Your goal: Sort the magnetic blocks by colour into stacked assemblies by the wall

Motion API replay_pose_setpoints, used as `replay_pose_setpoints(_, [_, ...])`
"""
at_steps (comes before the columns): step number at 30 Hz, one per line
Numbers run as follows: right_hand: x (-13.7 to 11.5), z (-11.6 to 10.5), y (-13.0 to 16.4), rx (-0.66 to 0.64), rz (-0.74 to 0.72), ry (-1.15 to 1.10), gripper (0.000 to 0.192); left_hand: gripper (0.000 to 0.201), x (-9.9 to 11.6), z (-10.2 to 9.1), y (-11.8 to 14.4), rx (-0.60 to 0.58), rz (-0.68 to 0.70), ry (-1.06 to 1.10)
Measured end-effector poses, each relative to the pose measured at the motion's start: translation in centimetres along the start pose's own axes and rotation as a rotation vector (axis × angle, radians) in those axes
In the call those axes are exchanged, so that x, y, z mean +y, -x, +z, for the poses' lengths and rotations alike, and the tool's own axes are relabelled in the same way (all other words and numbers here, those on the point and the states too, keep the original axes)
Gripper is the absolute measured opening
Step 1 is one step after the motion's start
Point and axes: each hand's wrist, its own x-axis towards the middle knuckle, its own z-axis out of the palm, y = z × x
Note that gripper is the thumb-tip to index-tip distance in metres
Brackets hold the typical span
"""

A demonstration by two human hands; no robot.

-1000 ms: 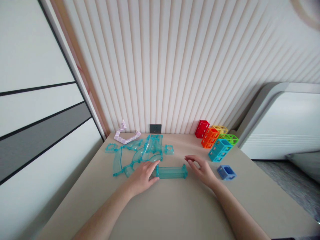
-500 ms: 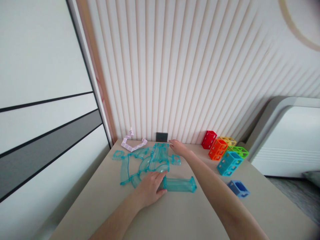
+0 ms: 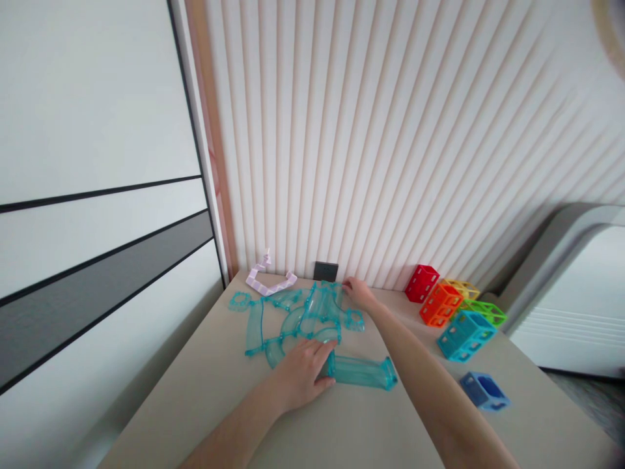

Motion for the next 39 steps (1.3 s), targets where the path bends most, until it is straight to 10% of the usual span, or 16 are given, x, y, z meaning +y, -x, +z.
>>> replay_pose_setpoints(15, [0.0,-1.9,2.5,0.095,-0.106,0.100,0.061,0.064,0.2,-0.3,-0.2,-0.039,-0.017,0.042])
replay_pose_setpoints(39, [3.2,-5.2,6.1,0.351,0.106,0.377,0.049,0.063,-0.4,0.5,-0.2,-0.004,-0.017,0.055])
